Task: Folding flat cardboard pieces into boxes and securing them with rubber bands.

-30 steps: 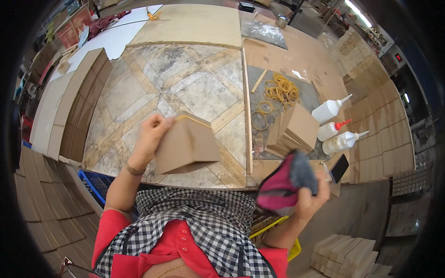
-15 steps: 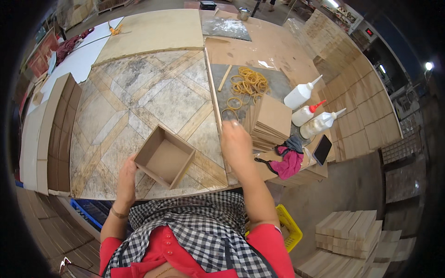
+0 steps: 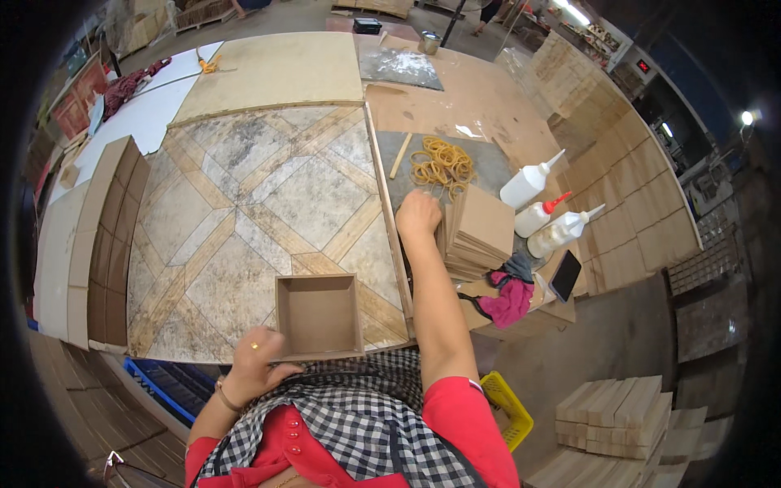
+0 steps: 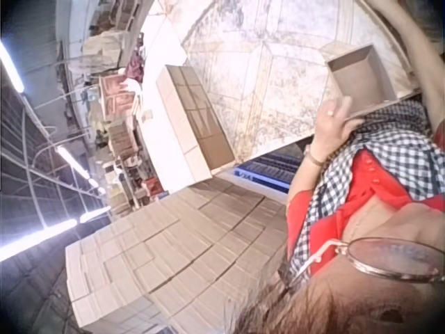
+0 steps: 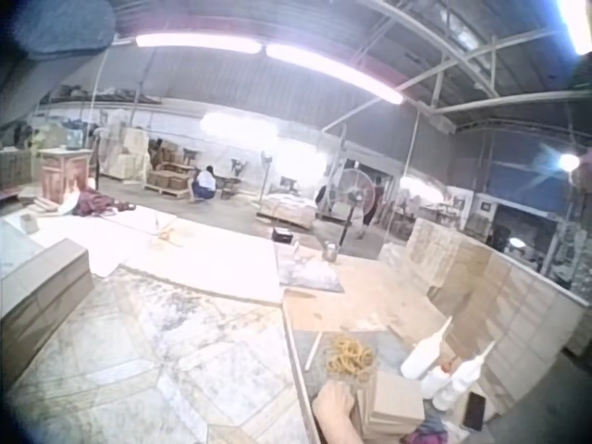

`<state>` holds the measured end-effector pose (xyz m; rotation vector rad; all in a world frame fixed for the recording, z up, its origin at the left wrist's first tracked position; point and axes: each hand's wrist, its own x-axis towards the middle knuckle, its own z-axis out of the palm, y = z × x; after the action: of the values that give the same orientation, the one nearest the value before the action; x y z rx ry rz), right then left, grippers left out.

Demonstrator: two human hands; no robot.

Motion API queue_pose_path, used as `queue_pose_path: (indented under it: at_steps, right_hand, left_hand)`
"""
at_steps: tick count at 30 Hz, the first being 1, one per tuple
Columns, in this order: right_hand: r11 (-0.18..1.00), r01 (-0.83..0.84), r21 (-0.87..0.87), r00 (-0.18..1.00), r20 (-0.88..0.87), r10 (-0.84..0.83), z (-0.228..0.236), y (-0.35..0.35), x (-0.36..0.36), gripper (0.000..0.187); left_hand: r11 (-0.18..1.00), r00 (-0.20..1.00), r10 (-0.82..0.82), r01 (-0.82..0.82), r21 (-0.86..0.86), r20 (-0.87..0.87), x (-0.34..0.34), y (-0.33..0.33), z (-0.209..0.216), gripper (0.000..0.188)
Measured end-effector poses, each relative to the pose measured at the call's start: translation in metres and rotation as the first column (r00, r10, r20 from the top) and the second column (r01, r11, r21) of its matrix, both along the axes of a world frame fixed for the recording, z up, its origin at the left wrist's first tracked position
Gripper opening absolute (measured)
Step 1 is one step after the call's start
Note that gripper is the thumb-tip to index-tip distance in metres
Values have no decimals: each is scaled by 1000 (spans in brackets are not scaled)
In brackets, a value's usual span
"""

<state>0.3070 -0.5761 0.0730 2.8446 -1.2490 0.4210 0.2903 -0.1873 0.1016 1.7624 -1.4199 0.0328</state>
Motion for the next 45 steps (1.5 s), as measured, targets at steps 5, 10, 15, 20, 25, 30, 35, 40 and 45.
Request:
queue_pose_path:
  at_steps: [5,10,15,20,25,30,35,40,45]
  right_hand:
    - [994,-73,79,997,44,70,14,7,-1,20]
    - [975,-221,29,974,53,220,15,1,-9,20]
    - [989,-120,81,993,6,120,30,13,-19,19]
    - [989,-83,-122,988,119,98,46,27,-22,18]
    - [928,-253,-272,817,453,356,70,47,-19,21]
    - [653,-756,57,526,646,553,118,153,-26,23]
    - [421,-903,87,351,714,605,123,202,-42,21]
    - [608,-794,20,565,392,726,116,172,-74,22]
    - [659,-707,255,702,363,613,87,129,-101,25]
  left_hand:
    - [996,960,31,-52,70,278,13,-13,14,27]
    - [986,962,129,-150,71,239,33,-10,17,27]
    - [993,983,88,-100,65,161,38,-3,29,42]
    - [959,963,255,-263,-104,-88,45,12,34,50]
    - [913,925,279,-338,-227,-258,62,8,50,40]
    - [938,934,115,-213,-272,-338,63,-39,84,36]
    - [993,665,-42,-54,-104,-746,60,-41,80,24]
    - [935,912,349,-356,9,-214,50,0,51,13]
    - [928,910,371,-367,60,-182,56,30,25,32]
